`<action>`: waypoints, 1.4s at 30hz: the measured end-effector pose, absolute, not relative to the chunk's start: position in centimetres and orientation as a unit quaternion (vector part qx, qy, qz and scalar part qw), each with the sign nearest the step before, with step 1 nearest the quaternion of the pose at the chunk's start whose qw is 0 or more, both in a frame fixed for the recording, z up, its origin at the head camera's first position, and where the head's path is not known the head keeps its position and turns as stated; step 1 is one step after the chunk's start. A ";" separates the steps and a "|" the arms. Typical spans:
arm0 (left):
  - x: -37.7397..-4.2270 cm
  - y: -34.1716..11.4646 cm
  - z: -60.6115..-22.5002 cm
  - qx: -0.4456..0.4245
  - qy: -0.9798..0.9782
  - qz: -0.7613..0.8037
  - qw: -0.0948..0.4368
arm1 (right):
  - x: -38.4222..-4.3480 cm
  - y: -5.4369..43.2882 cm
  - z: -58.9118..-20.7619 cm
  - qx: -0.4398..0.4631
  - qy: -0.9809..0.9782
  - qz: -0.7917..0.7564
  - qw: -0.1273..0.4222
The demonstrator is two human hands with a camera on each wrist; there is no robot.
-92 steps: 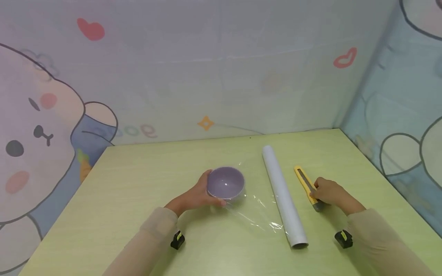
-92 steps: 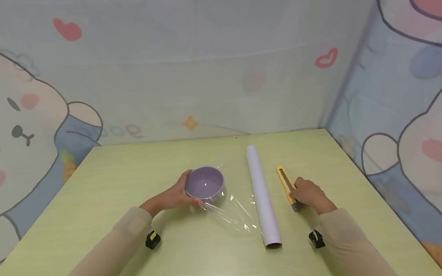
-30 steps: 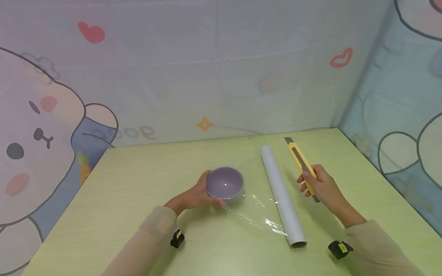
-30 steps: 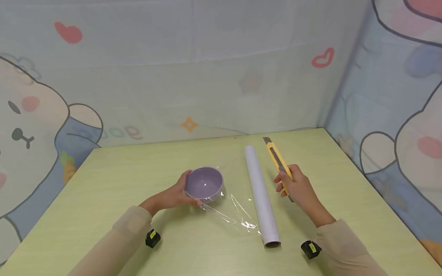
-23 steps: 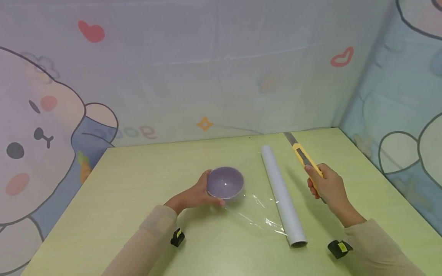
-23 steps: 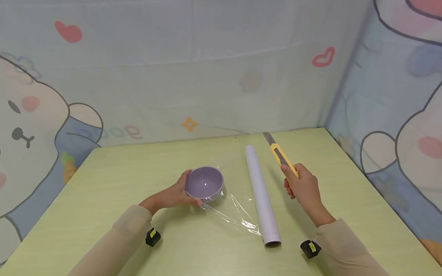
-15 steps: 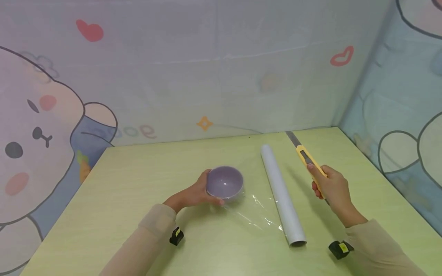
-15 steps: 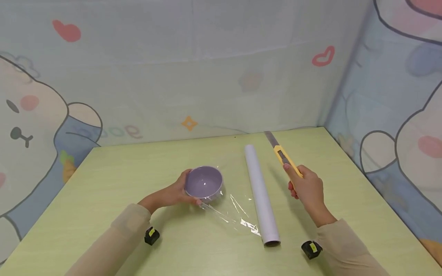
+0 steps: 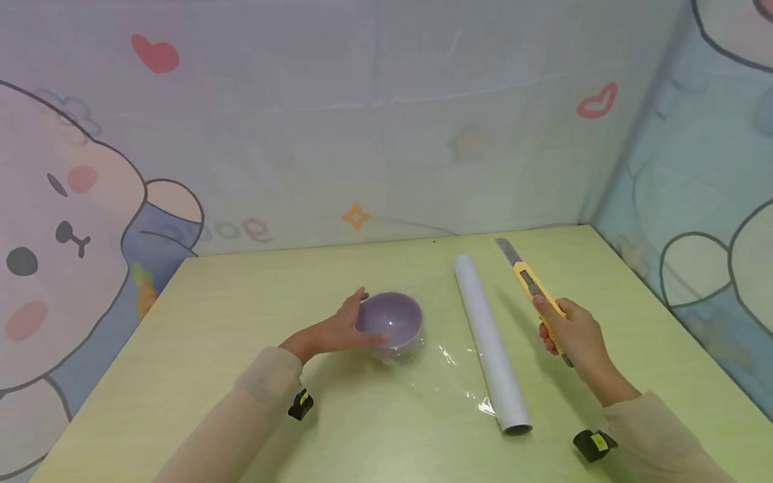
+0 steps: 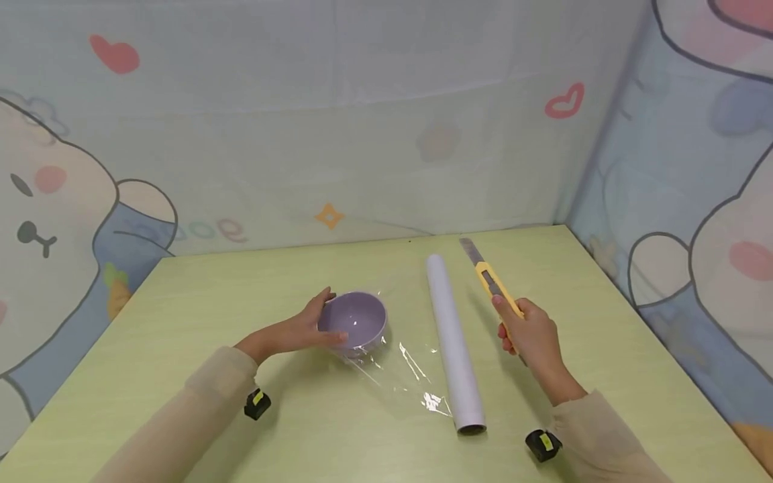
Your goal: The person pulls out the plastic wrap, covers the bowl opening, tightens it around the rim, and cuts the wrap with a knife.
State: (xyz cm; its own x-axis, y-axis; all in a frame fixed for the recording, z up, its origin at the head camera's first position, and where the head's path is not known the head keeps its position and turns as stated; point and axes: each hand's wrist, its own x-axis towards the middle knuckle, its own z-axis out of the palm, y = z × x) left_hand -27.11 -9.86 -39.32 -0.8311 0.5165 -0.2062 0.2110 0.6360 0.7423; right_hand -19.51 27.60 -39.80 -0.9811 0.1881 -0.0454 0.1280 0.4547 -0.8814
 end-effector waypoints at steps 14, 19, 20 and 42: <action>-31.4 -5.4 -34.6 0.222 0.928 0.212 0.211 | -19.2 27.5 -40.0 -0.014 -0.838 0.545 -0.015; -32.7 -4.1 -34.3 0.229 0.930 0.193 0.214 | -19.2 27.1 -39.8 0.007 -0.828 0.560 -0.036; -33.0 -3.9 -34.2 0.230 0.930 0.190 0.215 | -19.2 27.0 -39.7 0.010 -0.825 0.563 -0.040; -35.8 2.4 -35.4 0.182 0.937 0.139 0.264 | -18.3 26.5 -40.2 0.062 -0.810 0.580 -0.061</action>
State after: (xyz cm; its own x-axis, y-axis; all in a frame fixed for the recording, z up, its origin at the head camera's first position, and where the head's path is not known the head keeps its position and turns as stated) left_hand -35.79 2.38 -35.37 -0.7945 0.4139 -0.4444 0.2672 0.8954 0.3561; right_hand -18.27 26.45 -40.19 -0.9849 -0.1709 -0.0266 -0.0297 0.3189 -0.9473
